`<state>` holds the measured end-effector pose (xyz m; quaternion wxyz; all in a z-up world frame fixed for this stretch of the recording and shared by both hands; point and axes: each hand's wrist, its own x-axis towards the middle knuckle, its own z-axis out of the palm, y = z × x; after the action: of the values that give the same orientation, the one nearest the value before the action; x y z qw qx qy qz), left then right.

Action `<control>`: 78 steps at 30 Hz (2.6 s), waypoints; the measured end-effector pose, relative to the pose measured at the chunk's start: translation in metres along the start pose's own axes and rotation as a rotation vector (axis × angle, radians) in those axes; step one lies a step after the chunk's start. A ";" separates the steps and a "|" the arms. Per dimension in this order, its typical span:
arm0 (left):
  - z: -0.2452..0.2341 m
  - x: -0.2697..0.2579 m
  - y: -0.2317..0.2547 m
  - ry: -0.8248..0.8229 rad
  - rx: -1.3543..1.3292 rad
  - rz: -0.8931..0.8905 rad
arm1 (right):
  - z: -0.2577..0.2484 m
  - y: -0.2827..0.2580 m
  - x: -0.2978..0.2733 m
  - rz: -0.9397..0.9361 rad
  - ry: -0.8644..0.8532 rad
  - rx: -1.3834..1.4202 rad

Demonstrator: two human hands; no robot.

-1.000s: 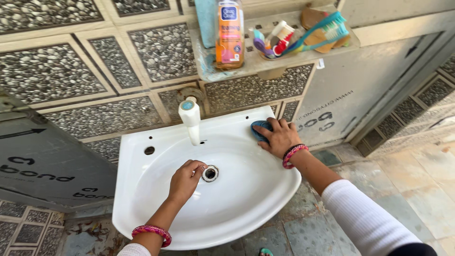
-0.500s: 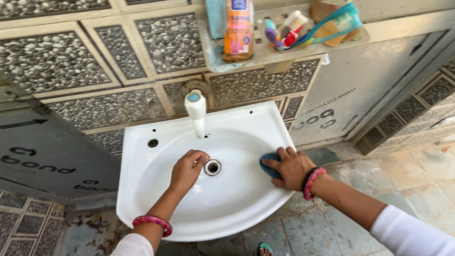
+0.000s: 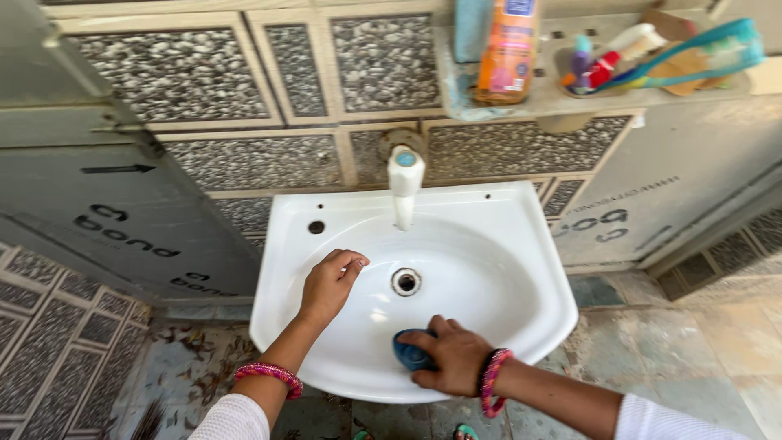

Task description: The person scrubs a white ceramic sink using a blue sponge. They repeatedly wipe the basin, the faucet, and the drain area. The person turns the tap on and off multiple times to rinse the sponge and the sink surface during the cleaning process.

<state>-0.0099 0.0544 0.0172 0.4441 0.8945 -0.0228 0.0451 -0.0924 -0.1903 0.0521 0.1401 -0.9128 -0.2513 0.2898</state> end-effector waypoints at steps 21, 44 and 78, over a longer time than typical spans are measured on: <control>-0.094 -0.018 -0.047 0.342 -0.002 -0.052 | 0.040 -0.142 0.133 -0.438 0.386 -0.036; 0.012 -0.016 0.000 0.067 0.030 0.077 | 0.003 0.055 -0.003 -0.464 0.057 -0.090; -0.090 -0.030 -0.044 0.256 0.045 -0.076 | 0.023 -0.079 0.114 -0.903 0.314 -0.034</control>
<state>-0.0419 0.1523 0.0331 0.4246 0.8914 0.0691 0.1426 -0.0560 -0.0605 0.0134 0.2733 -0.7474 -0.6031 0.0545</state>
